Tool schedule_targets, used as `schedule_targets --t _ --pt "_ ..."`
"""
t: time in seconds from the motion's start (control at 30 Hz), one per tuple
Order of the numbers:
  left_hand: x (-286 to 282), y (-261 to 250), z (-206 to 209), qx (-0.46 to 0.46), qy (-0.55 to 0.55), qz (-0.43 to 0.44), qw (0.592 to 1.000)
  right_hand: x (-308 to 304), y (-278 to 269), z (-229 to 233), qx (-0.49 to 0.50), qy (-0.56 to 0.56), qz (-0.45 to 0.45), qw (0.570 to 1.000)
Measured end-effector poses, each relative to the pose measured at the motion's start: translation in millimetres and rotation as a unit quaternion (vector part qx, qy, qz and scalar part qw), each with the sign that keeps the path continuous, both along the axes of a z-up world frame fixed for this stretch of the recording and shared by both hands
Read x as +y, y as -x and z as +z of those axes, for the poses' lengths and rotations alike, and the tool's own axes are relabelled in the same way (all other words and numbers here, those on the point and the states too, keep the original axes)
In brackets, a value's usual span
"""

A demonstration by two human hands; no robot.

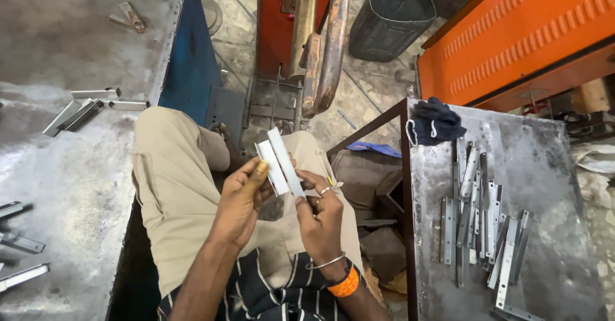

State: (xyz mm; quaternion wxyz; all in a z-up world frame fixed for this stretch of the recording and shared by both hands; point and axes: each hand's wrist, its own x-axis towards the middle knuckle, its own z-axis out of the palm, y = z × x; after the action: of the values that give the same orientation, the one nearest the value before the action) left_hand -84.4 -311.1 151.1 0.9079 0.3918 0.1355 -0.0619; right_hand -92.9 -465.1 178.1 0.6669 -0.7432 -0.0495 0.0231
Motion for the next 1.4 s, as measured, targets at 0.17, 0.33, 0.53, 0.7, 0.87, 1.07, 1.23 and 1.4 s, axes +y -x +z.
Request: schedule_targets --t 0.17,0.33,0.53,0.7,0.87,1.07,1.23,1.4 --pt "-10 -5 15 -0.021 0.019 -0.01 1.0 3 7 -5 0.029 -0.03 0.022 0.999" --pt "-10 -5 33 -0.021 0.013 -0.017 1.0 5 5 -1 0.072 -0.074 0.012 0.995" --pt "-14 -1 47 -0.022 -0.037 0.0 0.999 6 9 -4 0.062 -0.113 0.007 0.992" --pt "-19 3 47 -0.053 -0.039 -0.008 0.998 7 13 -5 0.024 -0.117 -0.01 0.993" --pt "-21 3 50 -0.071 -0.035 -0.008 0.997 7 14 -5 0.009 -0.122 -0.021 0.992" --pt "-22 4 56 -0.081 -0.056 -0.017 0.995 7 15 -1 0.003 -0.12 -0.034 0.992" --pt "-22 3 54 -0.089 -0.05 -0.021 0.995 7 16 2 0.006 -0.118 -0.04 0.992" --pt "-23 3 56 -0.097 -0.043 -0.025 0.994 7 17 5 -0.005 -0.119 -0.034 0.992"
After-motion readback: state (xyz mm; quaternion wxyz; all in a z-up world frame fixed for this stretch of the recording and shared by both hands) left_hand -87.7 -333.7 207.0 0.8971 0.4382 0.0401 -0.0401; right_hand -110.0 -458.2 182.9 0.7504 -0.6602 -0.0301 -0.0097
